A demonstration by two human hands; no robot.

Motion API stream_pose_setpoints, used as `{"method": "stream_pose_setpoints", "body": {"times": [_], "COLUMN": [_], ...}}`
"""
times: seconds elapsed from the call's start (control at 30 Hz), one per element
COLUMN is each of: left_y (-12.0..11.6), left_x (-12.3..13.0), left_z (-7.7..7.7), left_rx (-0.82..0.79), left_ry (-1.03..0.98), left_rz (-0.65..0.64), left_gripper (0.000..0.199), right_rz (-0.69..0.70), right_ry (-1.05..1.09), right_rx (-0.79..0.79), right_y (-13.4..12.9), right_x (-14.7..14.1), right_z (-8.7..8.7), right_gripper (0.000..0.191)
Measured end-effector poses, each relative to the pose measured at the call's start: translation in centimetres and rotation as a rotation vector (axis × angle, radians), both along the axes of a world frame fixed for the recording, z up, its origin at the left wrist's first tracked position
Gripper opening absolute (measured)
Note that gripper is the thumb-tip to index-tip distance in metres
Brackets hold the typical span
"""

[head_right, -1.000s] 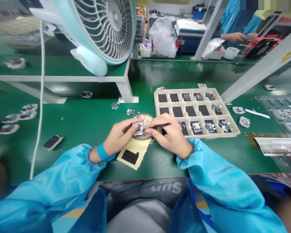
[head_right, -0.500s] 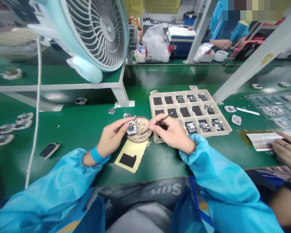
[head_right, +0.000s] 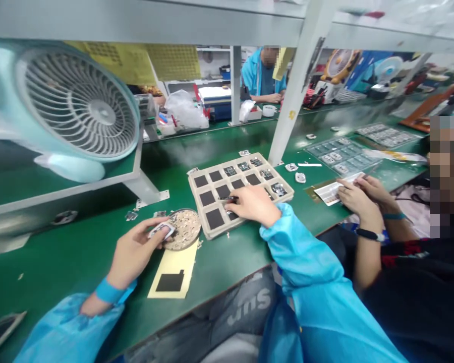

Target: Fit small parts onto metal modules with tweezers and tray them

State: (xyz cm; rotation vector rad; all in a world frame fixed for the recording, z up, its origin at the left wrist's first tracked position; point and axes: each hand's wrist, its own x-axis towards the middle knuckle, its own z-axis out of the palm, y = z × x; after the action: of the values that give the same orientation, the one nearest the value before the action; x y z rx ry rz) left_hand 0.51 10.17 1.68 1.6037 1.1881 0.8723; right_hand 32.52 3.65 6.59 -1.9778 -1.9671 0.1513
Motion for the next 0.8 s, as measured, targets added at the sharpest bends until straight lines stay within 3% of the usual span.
{"method": "stream_pose_setpoints", "body": {"times": [0.13, 0.37, 0.63, 0.8], "left_y": [-0.4, -0.1, -0.5, -1.2], "left_x": [0.3, 1.0, 1.6, 2.2], "left_z": [1.1, 2.6, 3.7, 4.2], "left_rx": [0.049, -0.073, -0.100, -0.050], "left_ry": [0.154, 0.390, 0.479, 0.423], "left_rz": [0.051, 0.183, 0.169, 0.201], "left_gripper": [0.053, 0.060, 0.059, 0.063], "right_rz": [-0.015, 0.037, 0.092, 0.120], "right_ry": [-0.071, -0.010, 0.183, 0.111], "right_rx": [-0.016, -0.029, -0.006, -0.021], "right_y": [-1.0, -1.4, -2.4, -2.0], "right_x": [-1.0, -0.4, -0.3, -1.1], "right_z": [-0.2, -0.2, 0.5, 2.0], "right_gripper": [0.028, 0.032, 0.029, 0.009]}}
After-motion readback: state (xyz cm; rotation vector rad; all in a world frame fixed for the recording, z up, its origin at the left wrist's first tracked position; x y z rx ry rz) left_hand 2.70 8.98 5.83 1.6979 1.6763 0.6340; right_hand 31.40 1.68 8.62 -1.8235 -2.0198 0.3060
